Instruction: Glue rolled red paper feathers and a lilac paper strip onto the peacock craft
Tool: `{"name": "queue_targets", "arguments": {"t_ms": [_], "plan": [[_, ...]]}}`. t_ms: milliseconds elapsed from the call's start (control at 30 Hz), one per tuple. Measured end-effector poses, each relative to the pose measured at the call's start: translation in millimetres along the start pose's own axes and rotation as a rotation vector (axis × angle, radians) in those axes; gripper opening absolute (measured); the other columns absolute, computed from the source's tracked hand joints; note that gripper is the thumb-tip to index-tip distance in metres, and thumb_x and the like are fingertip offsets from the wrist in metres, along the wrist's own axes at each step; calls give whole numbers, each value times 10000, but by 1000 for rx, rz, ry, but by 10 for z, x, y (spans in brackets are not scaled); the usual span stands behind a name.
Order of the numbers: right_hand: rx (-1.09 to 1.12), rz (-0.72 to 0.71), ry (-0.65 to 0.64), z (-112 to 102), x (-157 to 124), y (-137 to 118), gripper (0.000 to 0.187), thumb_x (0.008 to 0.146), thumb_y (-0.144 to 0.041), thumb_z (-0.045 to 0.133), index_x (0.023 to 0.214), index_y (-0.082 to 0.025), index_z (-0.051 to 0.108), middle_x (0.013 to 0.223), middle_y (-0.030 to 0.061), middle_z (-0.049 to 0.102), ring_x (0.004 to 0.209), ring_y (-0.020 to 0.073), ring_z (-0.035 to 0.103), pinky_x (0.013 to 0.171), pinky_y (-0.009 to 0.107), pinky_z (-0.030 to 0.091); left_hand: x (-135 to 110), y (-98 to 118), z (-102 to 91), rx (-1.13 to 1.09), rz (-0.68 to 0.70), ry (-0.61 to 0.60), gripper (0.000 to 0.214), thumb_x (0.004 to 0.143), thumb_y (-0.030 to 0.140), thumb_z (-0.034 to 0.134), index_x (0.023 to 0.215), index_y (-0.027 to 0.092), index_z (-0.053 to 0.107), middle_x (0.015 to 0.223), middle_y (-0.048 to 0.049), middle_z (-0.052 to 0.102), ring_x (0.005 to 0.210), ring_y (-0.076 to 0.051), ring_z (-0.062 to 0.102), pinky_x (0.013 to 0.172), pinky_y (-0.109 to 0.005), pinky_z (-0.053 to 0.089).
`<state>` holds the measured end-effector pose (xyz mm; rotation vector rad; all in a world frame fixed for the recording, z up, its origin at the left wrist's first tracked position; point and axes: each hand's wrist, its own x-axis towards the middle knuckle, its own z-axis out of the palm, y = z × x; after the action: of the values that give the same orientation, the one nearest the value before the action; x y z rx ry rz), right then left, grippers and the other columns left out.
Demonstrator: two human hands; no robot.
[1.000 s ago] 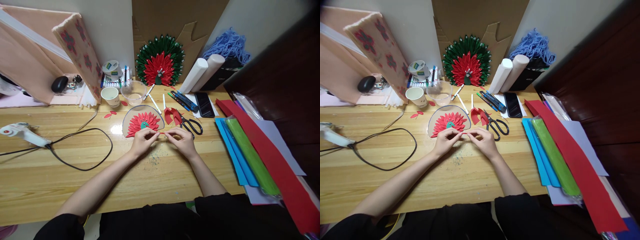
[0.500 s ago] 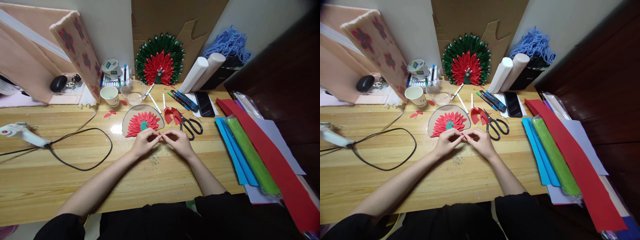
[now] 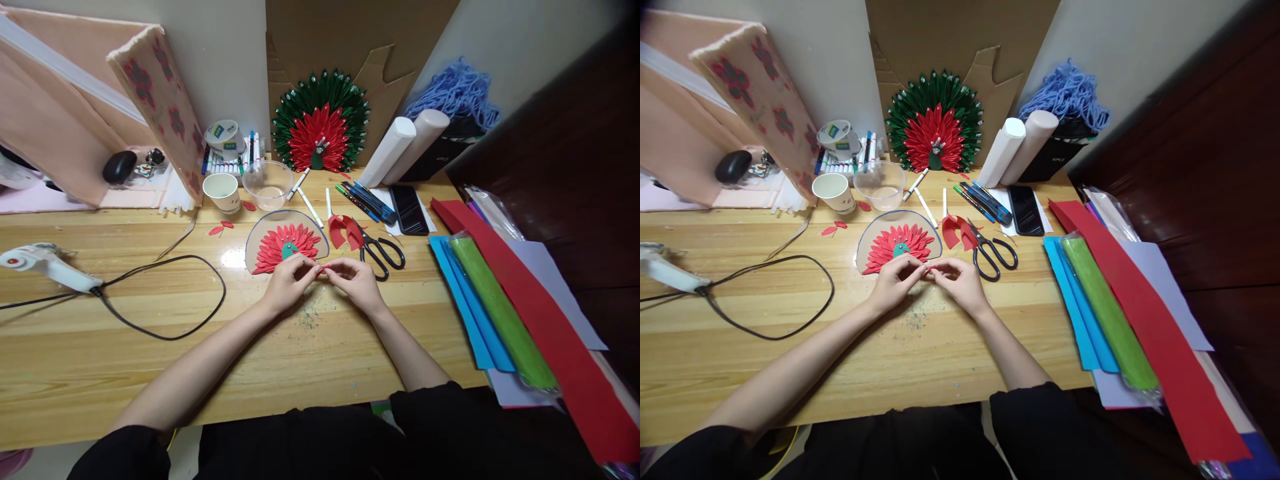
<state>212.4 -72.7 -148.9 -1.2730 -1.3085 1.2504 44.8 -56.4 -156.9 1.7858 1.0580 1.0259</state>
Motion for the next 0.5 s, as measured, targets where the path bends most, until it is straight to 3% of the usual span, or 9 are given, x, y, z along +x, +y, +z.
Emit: {"name": "queue_targets", "arguments": {"t_ms": [233, 500], "plan": [[53, 13, 1, -29, 39, -6, 211, 670, -351, 714, 777, -174, 672, 787, 46, 713, 741, 169, 676, 732, 307, 557, -21, 26, -1, 117, 40, -81, 198, 862, 315, 499, 818, 163, 617, 783, -42, 632, 726, -141, 563, 687, -262, 432], [83, 64, -5, -29, 41, 11, 207, 647, -327, 733, 758, -168, 659, 770, 41, 708, 734, 161, 671, 726, 297, 550, -27, 0, 7, 115, 38, -84, 204, 855, 330, 514, 821, 158, 619, 787, -52, 639, 735, -147, 570, 693, -269, 438]]}}
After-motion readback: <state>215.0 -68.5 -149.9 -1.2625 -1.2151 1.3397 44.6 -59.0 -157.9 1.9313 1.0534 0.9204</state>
